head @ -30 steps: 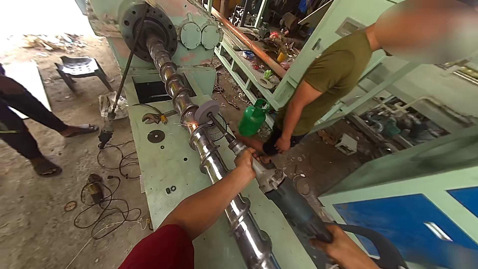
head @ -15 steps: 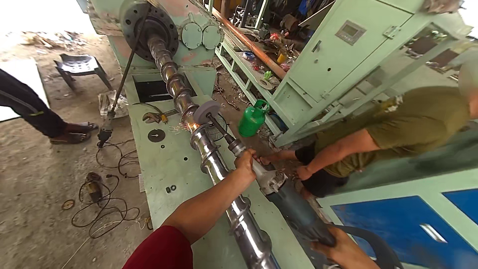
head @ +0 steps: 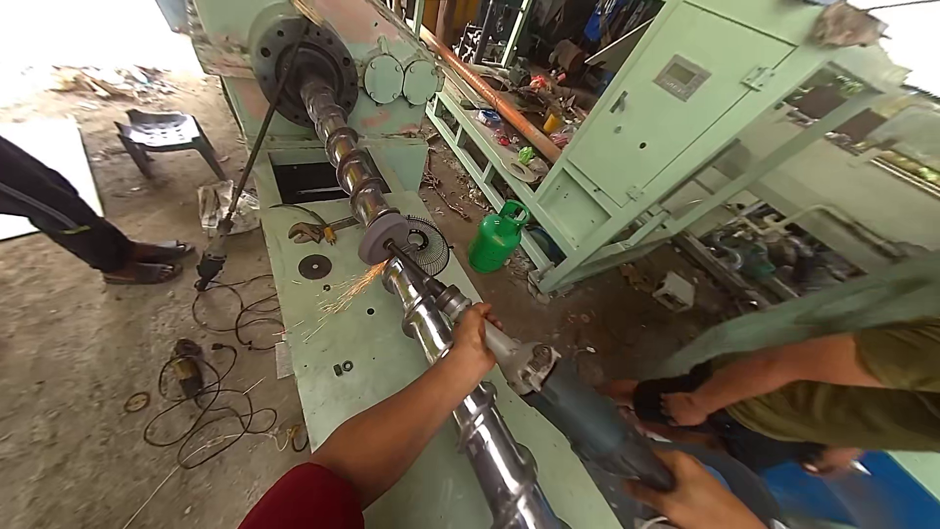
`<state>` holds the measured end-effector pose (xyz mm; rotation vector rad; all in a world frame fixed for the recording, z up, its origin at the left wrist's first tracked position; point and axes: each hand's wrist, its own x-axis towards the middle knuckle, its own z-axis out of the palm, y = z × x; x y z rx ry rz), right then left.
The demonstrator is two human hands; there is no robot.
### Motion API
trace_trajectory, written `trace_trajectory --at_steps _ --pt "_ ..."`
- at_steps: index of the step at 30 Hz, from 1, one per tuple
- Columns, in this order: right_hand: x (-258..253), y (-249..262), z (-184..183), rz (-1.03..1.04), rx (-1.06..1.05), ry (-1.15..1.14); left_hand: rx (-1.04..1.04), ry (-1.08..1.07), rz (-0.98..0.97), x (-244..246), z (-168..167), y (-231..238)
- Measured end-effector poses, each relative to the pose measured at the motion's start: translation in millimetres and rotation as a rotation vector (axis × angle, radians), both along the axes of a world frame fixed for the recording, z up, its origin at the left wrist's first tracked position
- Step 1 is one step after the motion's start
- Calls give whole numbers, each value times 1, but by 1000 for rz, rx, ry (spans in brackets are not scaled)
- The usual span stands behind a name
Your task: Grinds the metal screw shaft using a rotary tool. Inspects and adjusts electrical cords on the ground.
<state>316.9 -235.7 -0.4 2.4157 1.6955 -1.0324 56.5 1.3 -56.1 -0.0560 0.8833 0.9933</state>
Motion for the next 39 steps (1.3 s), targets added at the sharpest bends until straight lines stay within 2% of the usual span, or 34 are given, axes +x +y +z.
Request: trace_trajectory --at_steps 8,19,32,39 --pt "-4 3 11 25 -32 -55 6 -2 20 -9 -4 -10" --pt "3 -2 7 48 0 -72 -9 6 21 -9 -1 -14" --pt "10 9 -8 -41 0 -7 -2 24 -20 15 -1 17" --pt "28 13 -32 -106 -15 85 -6 78 -47 36 -10 36"
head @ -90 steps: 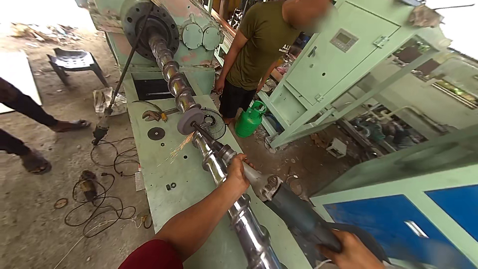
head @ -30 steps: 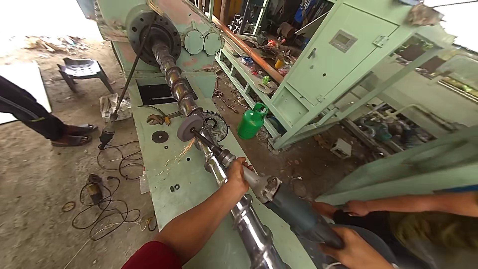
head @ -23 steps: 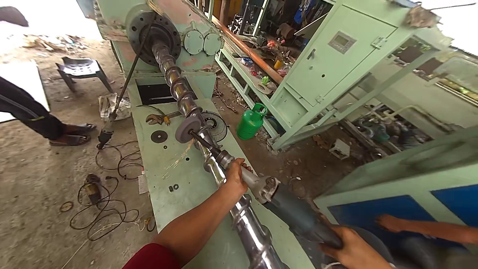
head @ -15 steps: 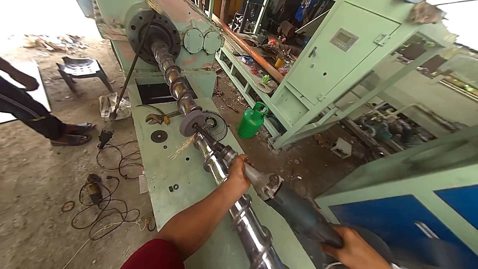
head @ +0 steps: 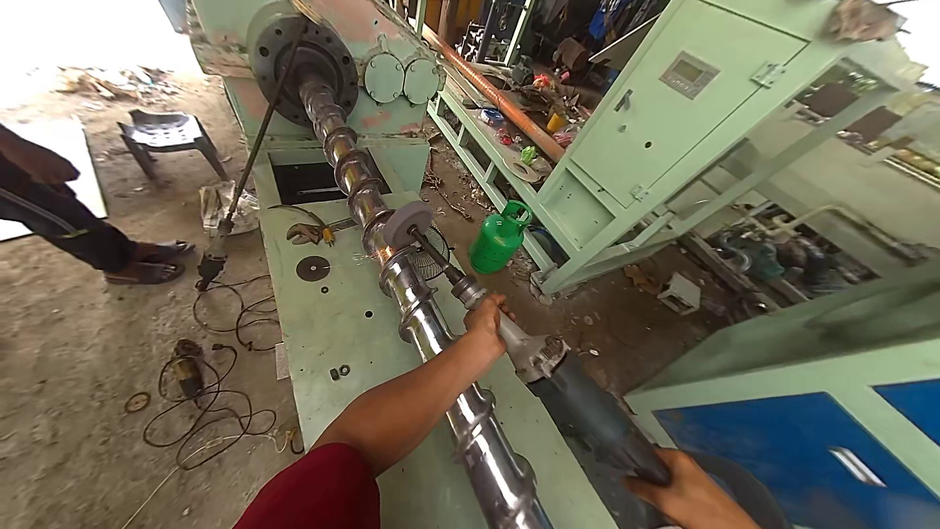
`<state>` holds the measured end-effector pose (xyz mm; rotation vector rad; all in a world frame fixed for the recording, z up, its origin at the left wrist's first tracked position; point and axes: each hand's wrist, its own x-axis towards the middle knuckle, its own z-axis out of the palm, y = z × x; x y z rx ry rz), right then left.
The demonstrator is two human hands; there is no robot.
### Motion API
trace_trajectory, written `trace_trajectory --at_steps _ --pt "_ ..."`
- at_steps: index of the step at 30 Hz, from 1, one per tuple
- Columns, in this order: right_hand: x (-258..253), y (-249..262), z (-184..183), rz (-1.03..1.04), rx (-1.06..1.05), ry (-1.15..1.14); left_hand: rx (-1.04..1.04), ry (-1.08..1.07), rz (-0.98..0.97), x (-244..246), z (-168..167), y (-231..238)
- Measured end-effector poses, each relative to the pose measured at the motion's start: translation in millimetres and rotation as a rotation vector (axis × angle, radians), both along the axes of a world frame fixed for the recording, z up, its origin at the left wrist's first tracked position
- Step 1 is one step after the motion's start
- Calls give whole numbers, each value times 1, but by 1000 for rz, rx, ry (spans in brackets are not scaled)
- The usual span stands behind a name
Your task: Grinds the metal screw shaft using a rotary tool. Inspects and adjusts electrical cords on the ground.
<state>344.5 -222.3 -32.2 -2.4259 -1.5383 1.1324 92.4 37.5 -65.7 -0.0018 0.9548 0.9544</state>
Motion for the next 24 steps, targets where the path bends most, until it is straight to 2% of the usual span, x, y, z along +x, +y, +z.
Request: trace_trajectory --at_steps 14,24 --pt "6 11 -18 -127 -35 182 -17 55 -34 20 -17 21" --pt "-3 -3 -1 -15 19 96 -3 13 11 -5 -2 -5"
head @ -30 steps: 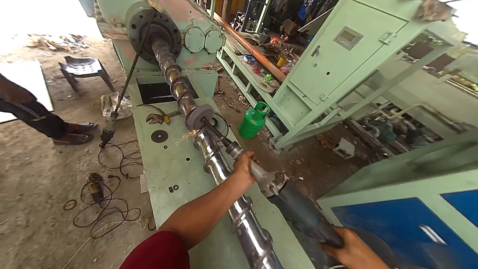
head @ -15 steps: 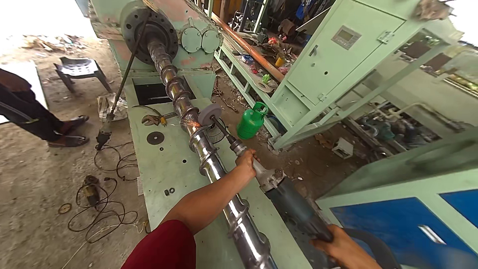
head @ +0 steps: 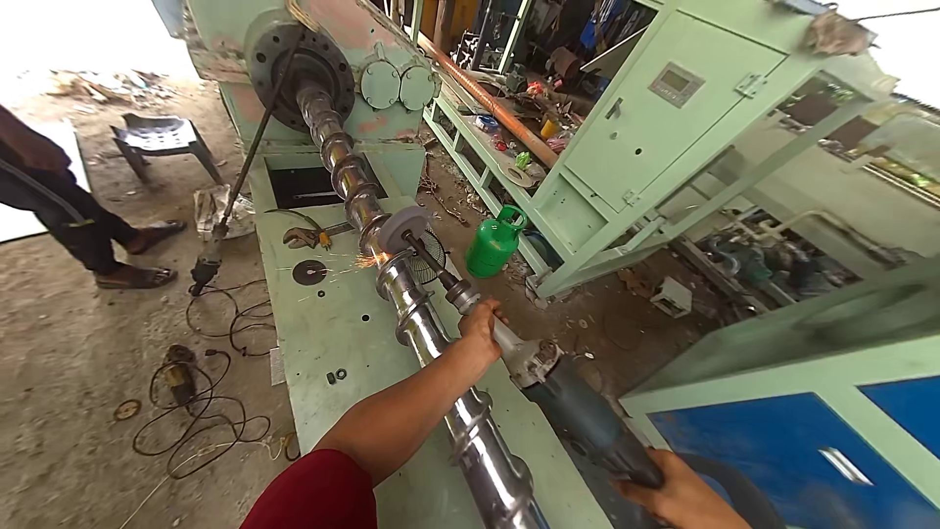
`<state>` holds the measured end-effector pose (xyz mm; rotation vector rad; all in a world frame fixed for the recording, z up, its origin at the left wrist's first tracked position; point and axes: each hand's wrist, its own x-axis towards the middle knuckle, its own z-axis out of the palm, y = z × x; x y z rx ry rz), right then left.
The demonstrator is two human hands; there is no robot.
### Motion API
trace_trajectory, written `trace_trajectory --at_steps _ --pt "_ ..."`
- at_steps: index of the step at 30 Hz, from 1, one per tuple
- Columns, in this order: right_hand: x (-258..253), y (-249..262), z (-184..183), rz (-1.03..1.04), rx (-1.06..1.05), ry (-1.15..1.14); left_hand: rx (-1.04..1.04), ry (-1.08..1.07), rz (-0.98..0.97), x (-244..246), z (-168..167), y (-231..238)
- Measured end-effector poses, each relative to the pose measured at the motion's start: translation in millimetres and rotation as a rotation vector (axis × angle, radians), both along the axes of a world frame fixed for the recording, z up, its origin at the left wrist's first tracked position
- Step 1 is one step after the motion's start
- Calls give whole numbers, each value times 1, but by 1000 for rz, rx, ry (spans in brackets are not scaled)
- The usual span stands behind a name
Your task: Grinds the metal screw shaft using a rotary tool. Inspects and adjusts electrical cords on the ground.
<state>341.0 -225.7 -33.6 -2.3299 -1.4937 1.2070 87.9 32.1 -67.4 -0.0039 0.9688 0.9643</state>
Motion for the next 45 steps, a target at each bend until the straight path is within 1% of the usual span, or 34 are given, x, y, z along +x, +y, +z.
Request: trace_trajectory --at_steps 9,21,35,45 --pt "-15 -8 23 75 -14 -158 20 -79 37 -22 8 -23" --pt "-22 -9 39 157 -4 -228 23 -88 44 -39 10 -39" --pt "-22 -9 41 195 -5 -260 23 -105 66 -44 6 -45" --pt "-15 -6 29 132 15 -227 29 -95 35 -28 13 -25"
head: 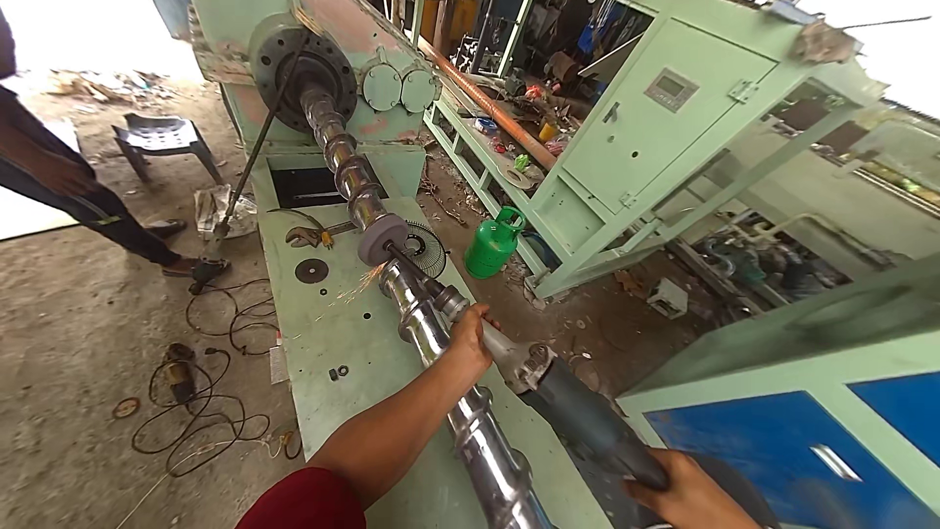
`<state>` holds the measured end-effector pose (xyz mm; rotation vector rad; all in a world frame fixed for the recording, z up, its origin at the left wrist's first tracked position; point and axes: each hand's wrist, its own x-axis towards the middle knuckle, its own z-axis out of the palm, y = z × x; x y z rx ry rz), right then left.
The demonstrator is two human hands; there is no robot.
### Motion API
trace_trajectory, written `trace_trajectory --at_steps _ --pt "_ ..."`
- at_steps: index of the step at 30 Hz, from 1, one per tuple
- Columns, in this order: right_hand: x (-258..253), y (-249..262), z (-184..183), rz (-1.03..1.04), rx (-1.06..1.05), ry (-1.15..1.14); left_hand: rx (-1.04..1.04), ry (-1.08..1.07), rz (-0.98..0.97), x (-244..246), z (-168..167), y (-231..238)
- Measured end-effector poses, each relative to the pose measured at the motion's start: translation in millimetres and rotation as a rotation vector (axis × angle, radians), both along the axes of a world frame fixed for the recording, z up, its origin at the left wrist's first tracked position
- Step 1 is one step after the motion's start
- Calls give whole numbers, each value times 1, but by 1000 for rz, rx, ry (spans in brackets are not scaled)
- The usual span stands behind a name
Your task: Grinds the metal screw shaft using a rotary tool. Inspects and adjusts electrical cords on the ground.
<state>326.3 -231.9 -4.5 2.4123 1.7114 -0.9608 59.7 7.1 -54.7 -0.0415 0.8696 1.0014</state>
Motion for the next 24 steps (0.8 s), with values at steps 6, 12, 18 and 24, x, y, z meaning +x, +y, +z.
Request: trace_trajectory --at_steps 6,12,18,24 --pt "1 5 -6 -83 -29 78 -11 35 -38 18 -7 17" --pt "9 7 -22 -146 -42 197 -20 84 -43 35 -15 30" --pt "10 12 -34 -188 -61 254 -34 125 -62 42 -23 39" --pt "3 4 -17 -157 -44 229 -33 78 -36 30 -12 26"
